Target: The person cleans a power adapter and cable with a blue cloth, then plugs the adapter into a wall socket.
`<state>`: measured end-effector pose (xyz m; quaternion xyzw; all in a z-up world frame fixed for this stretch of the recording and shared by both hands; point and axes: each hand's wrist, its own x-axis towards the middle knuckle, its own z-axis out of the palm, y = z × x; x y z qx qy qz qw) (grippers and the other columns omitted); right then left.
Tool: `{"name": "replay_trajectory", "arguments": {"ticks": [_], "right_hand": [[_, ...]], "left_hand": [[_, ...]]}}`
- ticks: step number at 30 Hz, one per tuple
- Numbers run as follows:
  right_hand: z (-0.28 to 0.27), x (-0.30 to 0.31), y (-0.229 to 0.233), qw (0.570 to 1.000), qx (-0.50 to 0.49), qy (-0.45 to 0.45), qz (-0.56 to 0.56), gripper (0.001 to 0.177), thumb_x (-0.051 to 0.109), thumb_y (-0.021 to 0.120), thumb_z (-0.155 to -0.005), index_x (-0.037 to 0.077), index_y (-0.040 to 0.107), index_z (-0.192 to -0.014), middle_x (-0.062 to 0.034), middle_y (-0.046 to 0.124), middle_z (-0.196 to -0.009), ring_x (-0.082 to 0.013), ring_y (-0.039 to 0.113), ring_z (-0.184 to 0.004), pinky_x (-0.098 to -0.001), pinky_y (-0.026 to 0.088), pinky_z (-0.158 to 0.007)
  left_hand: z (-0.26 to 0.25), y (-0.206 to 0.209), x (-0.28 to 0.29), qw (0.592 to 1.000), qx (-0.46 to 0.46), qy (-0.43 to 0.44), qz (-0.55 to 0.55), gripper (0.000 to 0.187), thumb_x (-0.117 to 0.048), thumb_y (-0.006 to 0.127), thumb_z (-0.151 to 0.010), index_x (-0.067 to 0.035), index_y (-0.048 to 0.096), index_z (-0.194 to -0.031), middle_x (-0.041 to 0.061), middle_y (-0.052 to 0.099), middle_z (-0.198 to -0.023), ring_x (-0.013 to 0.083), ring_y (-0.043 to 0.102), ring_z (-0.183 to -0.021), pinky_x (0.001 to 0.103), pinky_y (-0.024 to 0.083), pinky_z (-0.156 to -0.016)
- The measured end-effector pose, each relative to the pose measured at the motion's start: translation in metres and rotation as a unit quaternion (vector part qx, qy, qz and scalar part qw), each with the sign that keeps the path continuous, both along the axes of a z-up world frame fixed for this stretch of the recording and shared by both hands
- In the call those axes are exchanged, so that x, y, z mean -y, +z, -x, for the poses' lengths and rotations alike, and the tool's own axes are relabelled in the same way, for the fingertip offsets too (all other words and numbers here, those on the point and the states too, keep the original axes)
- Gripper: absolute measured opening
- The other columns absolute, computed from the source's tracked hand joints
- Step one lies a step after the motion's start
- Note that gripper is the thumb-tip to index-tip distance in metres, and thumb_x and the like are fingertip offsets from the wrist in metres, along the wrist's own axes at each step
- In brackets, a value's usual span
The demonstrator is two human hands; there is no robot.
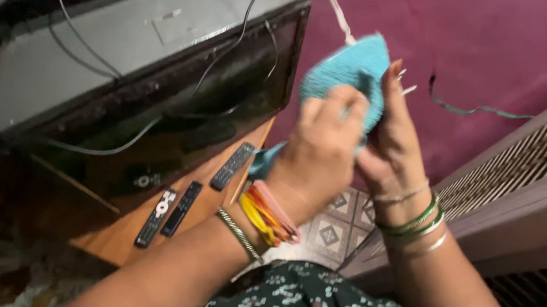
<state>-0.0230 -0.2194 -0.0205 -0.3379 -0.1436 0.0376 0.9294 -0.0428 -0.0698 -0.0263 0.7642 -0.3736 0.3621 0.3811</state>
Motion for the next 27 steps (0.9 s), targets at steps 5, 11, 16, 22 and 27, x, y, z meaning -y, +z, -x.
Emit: {"name": "replay_trajectory", "arguments": {"ticks": [5, 11, 16, 22, 27], "right_hand": [[0.002, 0.004, -0.005, 0.997, -0.038, -0.073, 0.002, 0.046, 0.043, 0.066, -0.100, 0.008, 0.063, -0.129, -0.0062, 0.070, -0.125, -0.0202, 0.067, -0.118, -0.0383, 0.054, -0.109], [-0.001, 0.009, -0.005, 0.999, -0.015, -0.006, -0.035, 0.045, 0.043, 0.066, -0.105, 0.008, 0.064, -0.132, -0.0062, 0.070, -0.126, -0.0196, 0.066, -0.118, -0.0377, 0.053, -0.110], [-0.002, 0.014, -0.003, 0.999, -0.002, -0.043, -0.015, 0.049, 0.046, 0.067, -0.103, 0.008, 0.063, -0.133, -0.0069, 0.070, -0.129, -0.0206, 0.064, -0.126, -0.0399, 0.053, -0.116], [0.015, 0.002, 0.014, 0.993, -0.056, -0.091, 0.059, 0.068, 0.061, 0.067, -0.086, 0.011, 0.057, -0.132, -0.0086, 0.068, -0.122, -0.0275, 0.071, -0.114, -0.0424, 0.058, -0.088], [0.028, 0.006, 0.011, 0.958, 0.026, -0.187, 0.214, 0.060, 0.011, 0.068, -0.091, 0.010, 0.048, -0.147, -0.0063, 0.064, -0.126, -0.0204, 0.066, -0.110, -0.0335, 0.055, -0.085]], "left_hand": [[-0.021, -0.006, 0.008, 0.999, 0.006, 0.049, 0.005, 0.042, 0.001, 0.057, -0.091, 0.000, 0.061, -0.133, 0.014, 0.058, -0.131, 0.0354, 0.058, -0.108, 0.042, 0.051, -0.097], [-0.007, -0.004, 0.012, 0.999, 0.016, 0.041, -0.009, 0.042, -0.002, 0.058, -0.091, 0.003, 0.060, -0.133, 0.016, 0.056, -0.131, 0.0365, 0.057, -0.109, 0.043, 0.051, -0.100], [-0.012, -0.001, 0.013, 0.996, -0.075, 0.046, -0.026, 0.041, -0.002, 0.058, -0.092, 0.002, 0.063, -0.132, 0.019, 0.057, -0.134, 0.0401, 0.058, -0.112, 0.045, 0.050, -0.094], [-0.081, 0.007, -0.036, 0.988, 0.006, 0.097, 0.119, 0.030, -0.005, 0.074, -0.087, 0.000, 0.069, -0.116, 0.024, 0.058, -0.139, 0.0388, 0.058, -0.130, 0.044, 0.051, -0.110], [-0.054, 0.031, -0.062, 0.916, -0.218, -0.080, 0.328, 0.024, -0.004, 0.073, -0.090, 0.000, 0.066, -0.113, 0.012, 0.072, -0.099, 0.0254, 0.072, -0.088, 0.033, 0.059, -0.081]]}}
